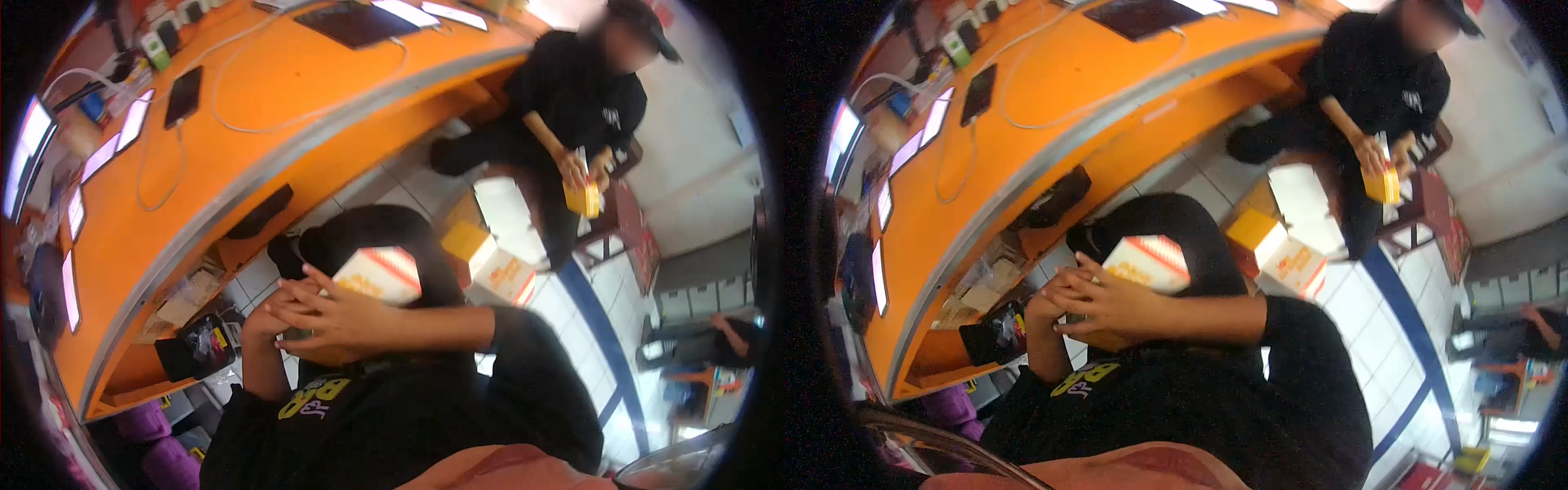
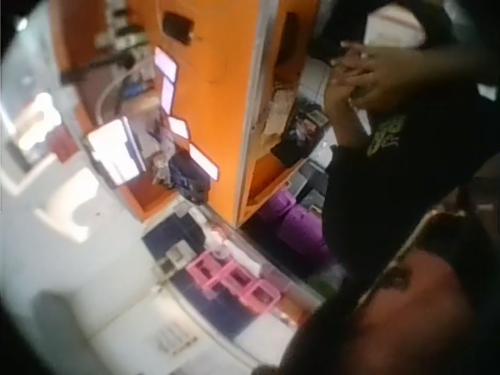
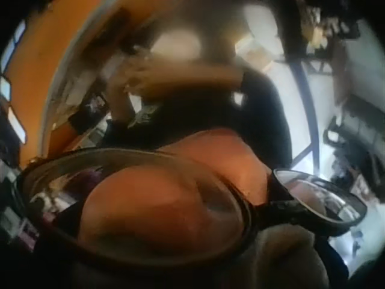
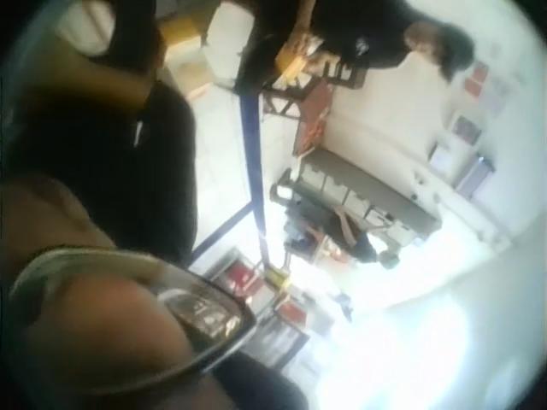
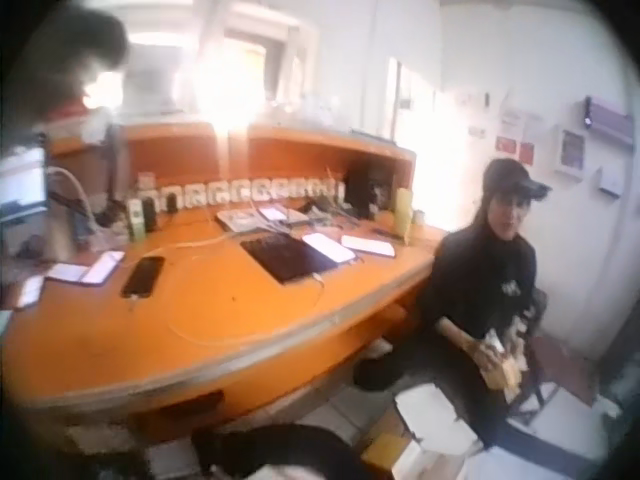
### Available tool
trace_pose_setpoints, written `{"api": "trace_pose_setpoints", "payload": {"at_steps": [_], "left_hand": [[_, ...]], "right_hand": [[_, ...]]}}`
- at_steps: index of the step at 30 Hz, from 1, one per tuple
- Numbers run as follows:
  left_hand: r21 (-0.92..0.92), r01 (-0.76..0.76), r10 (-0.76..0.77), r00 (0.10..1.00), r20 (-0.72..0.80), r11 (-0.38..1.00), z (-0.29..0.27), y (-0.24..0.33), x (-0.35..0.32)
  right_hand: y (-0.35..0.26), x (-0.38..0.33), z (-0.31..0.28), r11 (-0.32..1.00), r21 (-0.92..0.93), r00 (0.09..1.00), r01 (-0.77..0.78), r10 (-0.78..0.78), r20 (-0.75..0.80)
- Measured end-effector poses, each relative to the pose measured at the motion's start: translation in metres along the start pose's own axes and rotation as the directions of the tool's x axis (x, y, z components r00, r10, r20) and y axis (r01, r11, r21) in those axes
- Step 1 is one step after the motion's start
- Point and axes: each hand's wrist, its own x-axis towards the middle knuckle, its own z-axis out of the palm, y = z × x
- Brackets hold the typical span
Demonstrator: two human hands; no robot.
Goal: The person folds and assembles cardboard food boxes by hand, handling individual flat pieces and stacking the completed boxes on their lap and on a nearby surface.
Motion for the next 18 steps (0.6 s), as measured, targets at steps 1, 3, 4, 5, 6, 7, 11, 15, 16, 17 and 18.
{"api": "trace_pose_setpoints", "payload": {"at_steps": [1, 3, 4, 5, 6, 7, 11, 15, 16, 17, 18], "left_hand": [[-0.023, -0.035, 0.037, 0.996, 0.080, 0.999, 0.000, -0.001, -0.001], [-0.064, -0.103, 0.114, 0.974, 0.197, 0.993, -0.002, -0.004, -0.004], [-0.100, -0.107, 0.128, 0.965, 0.229, 0.989, -0.001, -0.004, -0.007], [-0.142, -0.105, 0.139, 0.957, 0.254, 0.984, 0.002, -0.005, -0.005], [-0.213, -0.054, 0.113, 0.955, 0.276, 0.976, 0.007, -0.006, -0.003], [-0.391, 0.129, -0.028, 0.967, 0.253, 0.911, 0.014, -0.002, 0.000], [-0.047, 0.054, -0.057, 0.996, -0.074, 0.997, 0.029, 0.015, 0.009], [-0.359, -0.110, -0.189, 0.690, -0.699, 0.927, 0.052, 0.008, 0.029], [-0.425, -0.141, -0.232, 0.667, -0.708, 0.894, 0.063, -0.021, 0.027], [-0.490, -0.169, -0.276, 0.652, -0.706, 0.855, 0.075, -0.039, 0.024], [-0.334, -0.059, -0.176, 0.756, -0.631, 0.941, 0.101, -0.032, 0.025]], "right_hand": [[-0.002, -0.002, 0.002, 0.999, -0.047, 1.000, 0.010, -0.008, 0.024], [-0.002, -0.008, 0.002, 0.997, -0.074, 0.998, -0.026, 0.029, 0.049], [-0.002, -0.013, 0.002, 0.994, -0.109, 0.999, 0.017, -0.013, 0.040], [-0.005, -0.020, 0.003, 0.986, -0.155, 0.998, 0.057, -0.052, 0.040], [-0.011, -0.029, 0.007, 0.990, -0.141, 0.999, 0.012, -0.007, 0.041], [-0.014, -0.036, 0.010, 0.994, -0.101, 0.996, -0.048, 0.055, 0.074], [-0.015, -0.068, -0.003, 0.956, -0.034, 0.954, -0.292, 0.293, 0.055], [0.025, -0.124, -0.048, 0.659, -0.091, 0.663, -0.747, 0.726, -0.185], [0.039, -0.139, -0.058, 0.535, -0.172, 0.561, -0.827, 0.777, -0.285], [0.053, -0.161, -0.058, 0.469, -0.085, 0.465, -0.879, 0.805, -0.368], [0.066, -0.190, -0.048, 0.390, 0.008, 0.348, -0.921, 0.829, -0.439]]}}
